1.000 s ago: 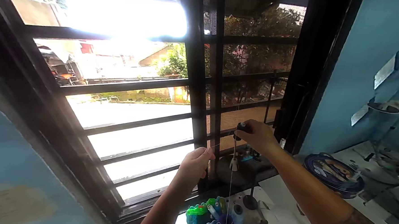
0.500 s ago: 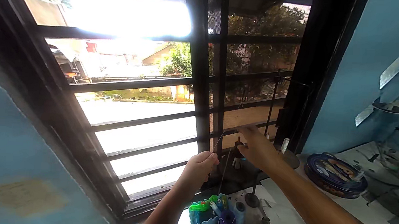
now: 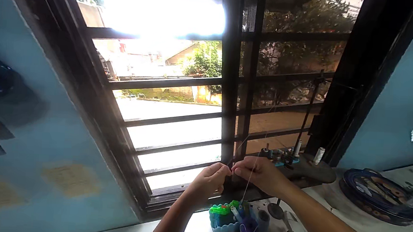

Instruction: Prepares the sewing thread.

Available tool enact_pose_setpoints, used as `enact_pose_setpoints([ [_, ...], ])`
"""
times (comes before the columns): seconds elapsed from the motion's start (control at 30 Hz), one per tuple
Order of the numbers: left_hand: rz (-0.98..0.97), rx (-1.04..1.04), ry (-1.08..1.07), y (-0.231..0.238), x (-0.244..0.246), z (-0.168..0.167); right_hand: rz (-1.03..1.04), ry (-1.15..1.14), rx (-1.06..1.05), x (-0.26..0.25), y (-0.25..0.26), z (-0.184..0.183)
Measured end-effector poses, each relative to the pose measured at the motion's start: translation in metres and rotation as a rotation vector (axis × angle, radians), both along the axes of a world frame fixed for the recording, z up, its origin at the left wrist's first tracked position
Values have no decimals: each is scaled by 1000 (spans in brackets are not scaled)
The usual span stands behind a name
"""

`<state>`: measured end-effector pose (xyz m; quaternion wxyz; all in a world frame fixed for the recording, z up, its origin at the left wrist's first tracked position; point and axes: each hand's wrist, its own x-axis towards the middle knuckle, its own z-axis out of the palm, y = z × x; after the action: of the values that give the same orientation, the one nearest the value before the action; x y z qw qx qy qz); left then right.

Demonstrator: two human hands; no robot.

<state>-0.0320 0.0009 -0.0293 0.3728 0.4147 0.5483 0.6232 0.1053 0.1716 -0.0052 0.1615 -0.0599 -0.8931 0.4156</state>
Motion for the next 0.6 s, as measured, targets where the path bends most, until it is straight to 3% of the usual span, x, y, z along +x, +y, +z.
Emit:
enact_pose_setpoints([
  [0.13,-26,93,-74,-4,1,-1,-26,4,-9,-8,-5,11],
  [0.4,119,-121,134,-10,0,21,-115,172,-66,-12,-7,22],
  [0.6,216,-204,130,-14,-1,31,-141,177,-106,-13,-1,20],
])
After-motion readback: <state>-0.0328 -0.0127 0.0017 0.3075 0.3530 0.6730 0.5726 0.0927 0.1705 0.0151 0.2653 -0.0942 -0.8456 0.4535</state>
